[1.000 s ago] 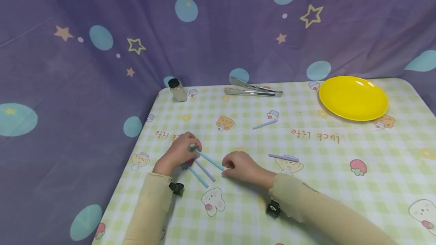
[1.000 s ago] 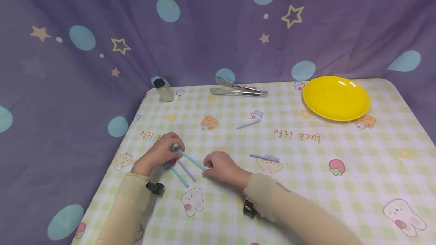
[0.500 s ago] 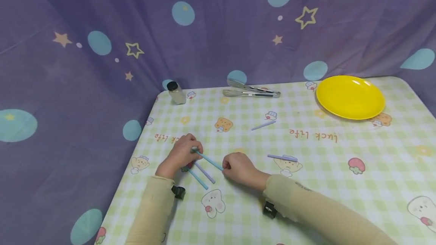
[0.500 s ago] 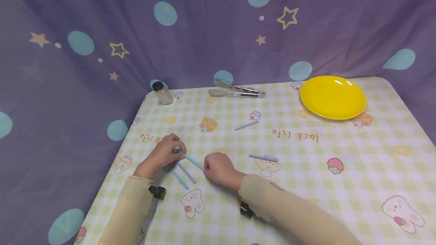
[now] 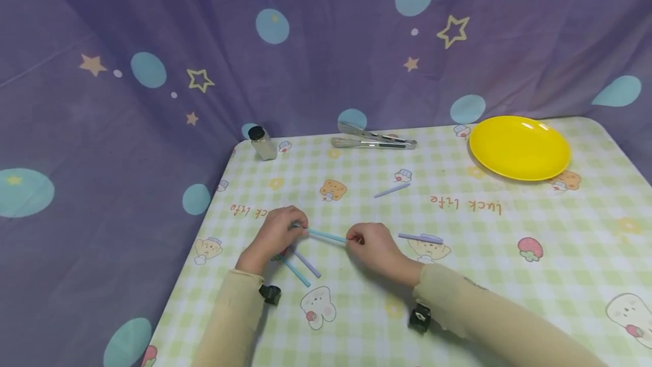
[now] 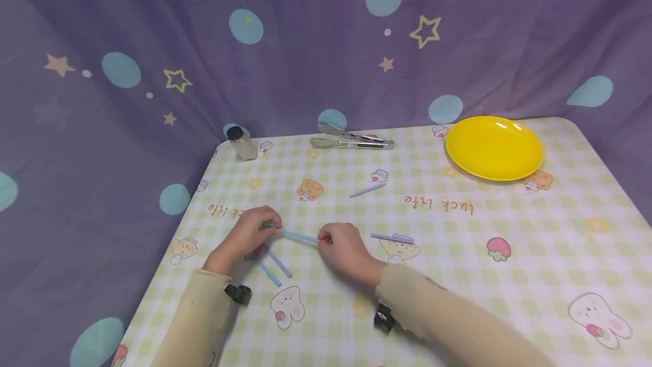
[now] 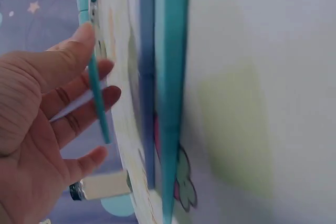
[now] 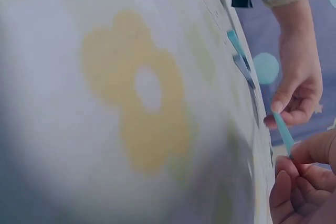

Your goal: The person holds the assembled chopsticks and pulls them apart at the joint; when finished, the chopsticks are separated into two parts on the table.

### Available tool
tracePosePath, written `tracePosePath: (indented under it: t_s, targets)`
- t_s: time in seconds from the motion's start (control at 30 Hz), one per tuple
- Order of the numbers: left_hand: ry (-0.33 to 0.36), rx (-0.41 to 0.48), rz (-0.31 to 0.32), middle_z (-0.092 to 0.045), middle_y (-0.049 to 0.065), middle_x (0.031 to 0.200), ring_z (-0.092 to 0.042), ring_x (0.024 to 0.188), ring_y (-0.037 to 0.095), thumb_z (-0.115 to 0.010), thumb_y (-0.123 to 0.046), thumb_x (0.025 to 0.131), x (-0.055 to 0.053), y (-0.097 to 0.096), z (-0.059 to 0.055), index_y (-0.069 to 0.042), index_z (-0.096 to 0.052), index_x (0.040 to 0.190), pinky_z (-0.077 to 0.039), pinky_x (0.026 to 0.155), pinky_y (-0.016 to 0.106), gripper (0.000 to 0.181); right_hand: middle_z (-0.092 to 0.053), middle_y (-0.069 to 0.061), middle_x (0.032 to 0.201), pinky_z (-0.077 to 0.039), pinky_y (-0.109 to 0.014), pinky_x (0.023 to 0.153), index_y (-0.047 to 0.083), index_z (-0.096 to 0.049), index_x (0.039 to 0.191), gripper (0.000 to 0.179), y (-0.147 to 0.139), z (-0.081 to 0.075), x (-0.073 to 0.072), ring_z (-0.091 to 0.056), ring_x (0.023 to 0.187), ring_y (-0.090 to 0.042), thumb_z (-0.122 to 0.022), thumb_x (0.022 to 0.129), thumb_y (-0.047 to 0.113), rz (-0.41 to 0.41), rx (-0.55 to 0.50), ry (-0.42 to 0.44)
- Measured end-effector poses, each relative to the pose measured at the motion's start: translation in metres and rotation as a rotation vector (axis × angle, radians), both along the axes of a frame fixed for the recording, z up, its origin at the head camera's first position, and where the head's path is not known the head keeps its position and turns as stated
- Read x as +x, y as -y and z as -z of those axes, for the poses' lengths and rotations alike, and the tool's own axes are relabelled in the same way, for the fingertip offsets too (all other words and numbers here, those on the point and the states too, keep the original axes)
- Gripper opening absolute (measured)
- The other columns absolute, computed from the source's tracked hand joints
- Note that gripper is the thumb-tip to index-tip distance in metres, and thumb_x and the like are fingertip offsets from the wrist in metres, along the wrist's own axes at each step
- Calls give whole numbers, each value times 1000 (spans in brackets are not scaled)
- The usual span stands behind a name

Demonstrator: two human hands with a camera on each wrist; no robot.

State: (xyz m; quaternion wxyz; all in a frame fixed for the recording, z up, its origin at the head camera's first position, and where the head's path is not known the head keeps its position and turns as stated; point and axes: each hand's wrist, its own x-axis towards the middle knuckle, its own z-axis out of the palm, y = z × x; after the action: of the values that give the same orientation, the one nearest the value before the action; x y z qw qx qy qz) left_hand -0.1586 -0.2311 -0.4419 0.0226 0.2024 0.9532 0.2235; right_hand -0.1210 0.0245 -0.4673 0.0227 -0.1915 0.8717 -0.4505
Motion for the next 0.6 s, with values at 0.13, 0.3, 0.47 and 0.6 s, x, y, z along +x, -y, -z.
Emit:
tracePosePath:
  t_s: [0.13, 0.3, 0.47, 0.6]
  targets:
    - [3, 38, -5, -68, -12, 80, -64, 82, 12, -77, -14, 83, 2, -12, -2, -21, -65, 78, -27, 110, 53, 15, -66, 10, 77, -48, -25, 66, 10, -73, 87, 3, -17, 1, -2, -56, 68, -4, -71, 86, 9, 5, -12, 7]
    - [74, 100, 7, -66, -12, 81, -62, 80, 8, -75, -15, 86, 4, -27, -3, -21, -65, 82, -48, 88, 37, 12, -68, 9, 81, -48, -26, 66, 10, -72, 90, 3, -39, 1, -2, -56, 68, -4, -72, 88, 12, 17, -36, 7]
    - [131, 170, 73, -67, -8, 88, -61, 82, 8, -71, -15, 90, 3, -42, -1, -17, -70, 94, -50, 77, 33, 4, -69, 5, 81, -47, -26, 64, 8, -72, 89, 4, -61, 1, -3, -54, 66, -6, -71, 89, 12, 39, -41, -34]
    - [134, 227, 130, -70, -4, 94, -62, 84, 9, -70, -13, 91, 3, -53, 2, -14, -74, 102, -51, 78, 31, 12, -69, 3, 81, -45, -26, 63, 6, -71, 91, 6, -77, -1, -3, -53, 66, -7, -71, 90, 12, 59, -47, -38]
